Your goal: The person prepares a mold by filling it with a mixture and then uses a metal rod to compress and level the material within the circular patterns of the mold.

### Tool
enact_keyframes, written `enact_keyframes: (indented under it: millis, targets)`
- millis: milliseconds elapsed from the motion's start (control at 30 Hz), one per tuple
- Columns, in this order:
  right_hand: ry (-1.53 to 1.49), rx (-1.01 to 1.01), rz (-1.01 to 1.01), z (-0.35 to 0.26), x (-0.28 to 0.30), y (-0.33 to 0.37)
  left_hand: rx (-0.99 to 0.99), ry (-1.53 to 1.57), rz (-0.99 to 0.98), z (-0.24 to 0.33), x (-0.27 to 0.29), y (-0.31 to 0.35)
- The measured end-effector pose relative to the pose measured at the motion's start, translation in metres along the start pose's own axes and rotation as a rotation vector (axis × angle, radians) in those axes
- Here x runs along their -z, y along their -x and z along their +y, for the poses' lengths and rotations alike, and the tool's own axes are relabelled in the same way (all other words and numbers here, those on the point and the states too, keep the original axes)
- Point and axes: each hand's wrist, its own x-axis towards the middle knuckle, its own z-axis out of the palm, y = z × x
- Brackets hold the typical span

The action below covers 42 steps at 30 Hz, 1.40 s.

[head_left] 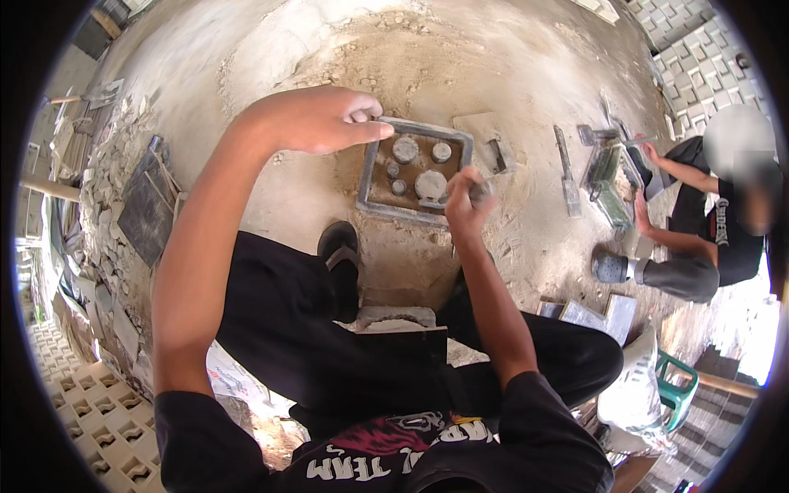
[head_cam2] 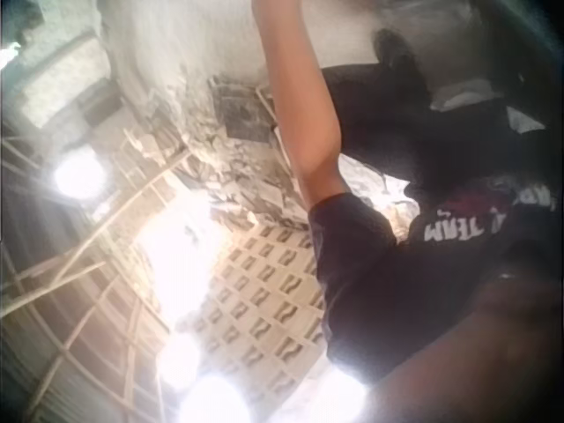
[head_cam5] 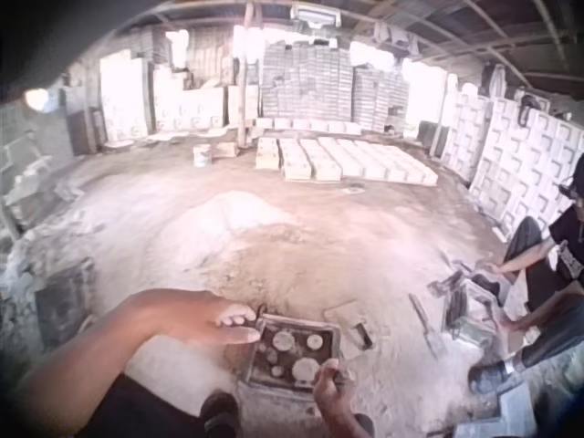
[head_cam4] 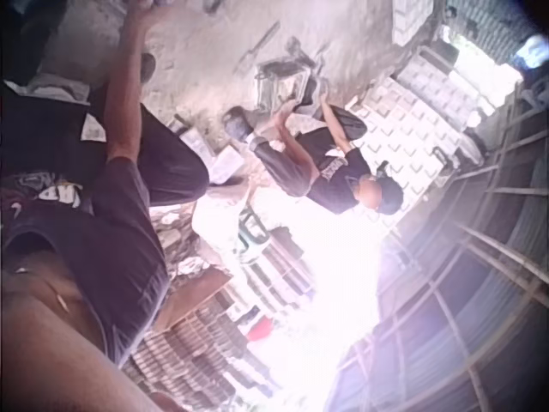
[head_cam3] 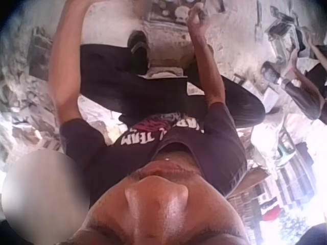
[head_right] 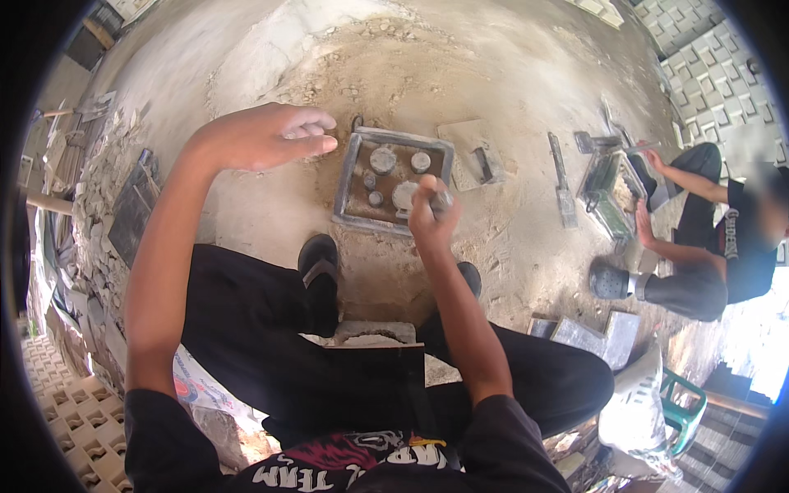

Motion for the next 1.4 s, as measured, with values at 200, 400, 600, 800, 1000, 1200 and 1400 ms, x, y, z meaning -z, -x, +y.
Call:
enact_keyframes:
  millis: [200,400,600,800,1000,1200,1400]
  targets:
    - [0.147,-0.030,-0.057,0.009,-0.015,0.001,-0.120,0.040,-0.010,0.000,-0.006,-0.009]
    - [0.164,0.090,-0.078,0.042,-0.021,0.003,-0.185,-0.045,0.010,0.005,-0.014,-0.013]
    - [-0.118,0.086,0.084,0.014,-0.047,0.003,-0.132,-0.042,-0.007,0.007,-0.008,-0.007]
    - [0.002,-0.023,-0.022,0.023,-0.064,-0.006,-0.128,-0.029,0.019,-0.003,-0.014,-0.017]
    - [-0.043,0.044,-0.256,0.027,-0.082,-0.011,-0.110,0.000,-0.019,0.009,-0.007,-0.010]
    - [0.073,-0.145,-0.229,0.030,-0.091,-0.023,0.038,-0.166,0.151,0.005,0.008,-0.007]
    - [0.001,-0.138,-0.226,0.009,-0.099,-0.017,0.130,-0.186,0.316,-0.026,0.018,-0.002]
